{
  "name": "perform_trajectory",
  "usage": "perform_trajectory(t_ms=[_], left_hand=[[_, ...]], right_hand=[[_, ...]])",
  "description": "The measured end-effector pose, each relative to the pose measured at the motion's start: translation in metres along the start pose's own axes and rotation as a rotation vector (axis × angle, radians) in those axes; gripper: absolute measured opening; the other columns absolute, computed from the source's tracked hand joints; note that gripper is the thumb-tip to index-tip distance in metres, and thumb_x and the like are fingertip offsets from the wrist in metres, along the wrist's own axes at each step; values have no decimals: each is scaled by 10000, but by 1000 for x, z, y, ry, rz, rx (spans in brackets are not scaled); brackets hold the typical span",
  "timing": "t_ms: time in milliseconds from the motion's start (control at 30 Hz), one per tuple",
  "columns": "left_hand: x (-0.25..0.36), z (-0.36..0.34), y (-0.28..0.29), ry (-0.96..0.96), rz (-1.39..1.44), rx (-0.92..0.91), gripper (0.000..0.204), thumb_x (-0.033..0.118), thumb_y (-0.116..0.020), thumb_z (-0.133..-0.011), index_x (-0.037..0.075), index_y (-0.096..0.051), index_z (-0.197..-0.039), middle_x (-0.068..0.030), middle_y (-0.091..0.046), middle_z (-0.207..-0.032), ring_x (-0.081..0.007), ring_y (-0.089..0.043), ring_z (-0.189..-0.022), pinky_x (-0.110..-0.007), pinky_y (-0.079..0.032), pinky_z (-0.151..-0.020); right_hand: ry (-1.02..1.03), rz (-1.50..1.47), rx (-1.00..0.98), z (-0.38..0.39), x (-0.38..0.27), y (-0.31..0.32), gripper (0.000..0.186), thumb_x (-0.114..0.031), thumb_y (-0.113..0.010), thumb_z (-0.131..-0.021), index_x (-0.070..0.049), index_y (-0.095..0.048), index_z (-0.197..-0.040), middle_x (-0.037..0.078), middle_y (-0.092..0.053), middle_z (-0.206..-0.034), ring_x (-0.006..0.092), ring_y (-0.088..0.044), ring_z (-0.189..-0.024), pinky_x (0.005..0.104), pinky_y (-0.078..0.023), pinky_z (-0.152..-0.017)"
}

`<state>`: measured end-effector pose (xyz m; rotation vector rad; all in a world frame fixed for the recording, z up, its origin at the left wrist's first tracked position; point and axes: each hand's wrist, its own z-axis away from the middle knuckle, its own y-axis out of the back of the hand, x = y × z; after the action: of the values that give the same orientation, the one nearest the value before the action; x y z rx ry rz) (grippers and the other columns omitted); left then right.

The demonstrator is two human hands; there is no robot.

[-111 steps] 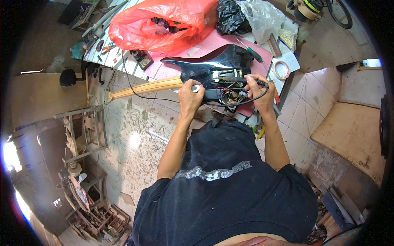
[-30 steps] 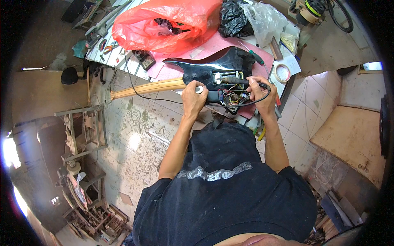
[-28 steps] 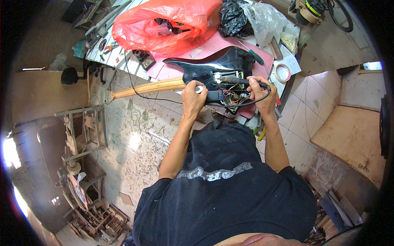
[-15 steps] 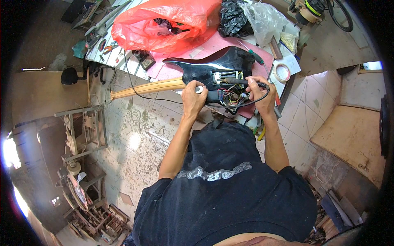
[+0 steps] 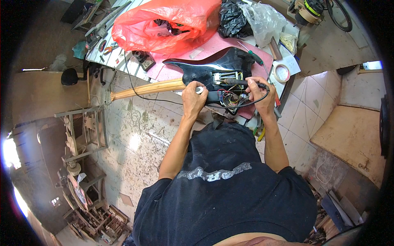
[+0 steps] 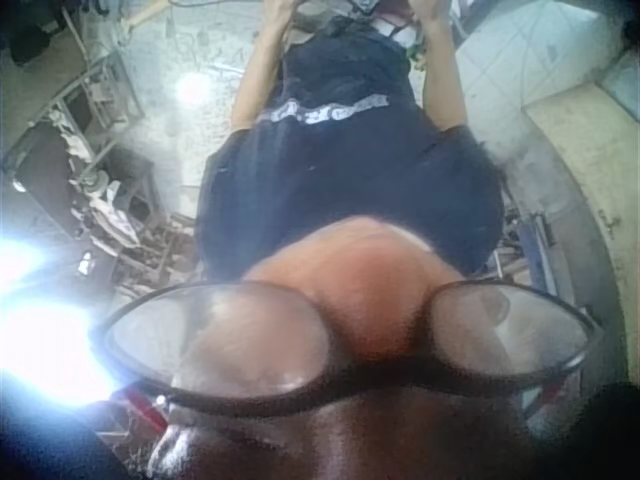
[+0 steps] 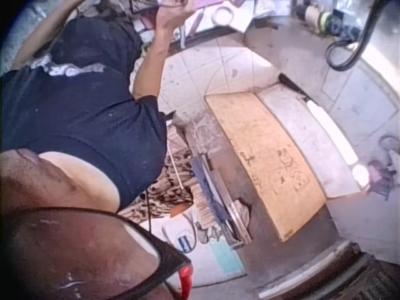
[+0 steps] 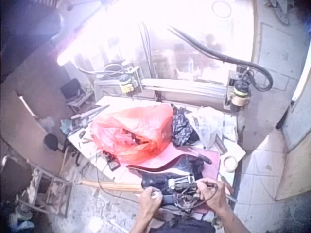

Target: The person solders internal wiring and components within the control cavity of an electric guitar body on a workbench using a soldering iron and flux.

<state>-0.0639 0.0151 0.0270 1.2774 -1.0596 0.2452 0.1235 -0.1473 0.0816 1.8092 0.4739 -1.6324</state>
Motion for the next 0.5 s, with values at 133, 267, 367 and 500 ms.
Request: perform_trajectory(t_ms=[133,267,367,500], left_hand=[[-1,0,0,-15,2,9,183,188,-745,-835,19,-733,-903,-180,-728,-865,-303,-718,-804,-384,-551,-758],[-5,-1,-1,-37,5,29,183,192,-754,-837,21,-729,-895,-167,-728,-865,-291,-719,-805,-381,-550,-758],[-17,-9,7,-23,67,137,157,172,-761,-830,28,-703,-852,-162,-684,-850,-350,-669,-814,-435,-522,-776],[-50,-30,40,43,36,248,203,190,-734,-860,15,-694,-954,-192,-664,-970,-362,-644,-921,-433,-497,-854]], right_hand=[[0,0,-4,0,0,0,279,-261,-664,-986,8,-735,-1013,49,-685,-660,72,-600,-512,233,-448,-476],[-14,-122,36,1,1,5,250,-221,-669,-982,9,-736,-1055,63,-699,-722,71,-594,-534,220,-454,-487],[29,-187,113,2,0,10,233,-187,-661,-981,16,-731,-1073,81,-703,-755,73,-593,-554,216,-463,-501],[102,-160,189,6,-12,12,228,-152,-638,-981,34,-727,-1077,92,-701,-747,81,-604,-584,220,-481,-533]])
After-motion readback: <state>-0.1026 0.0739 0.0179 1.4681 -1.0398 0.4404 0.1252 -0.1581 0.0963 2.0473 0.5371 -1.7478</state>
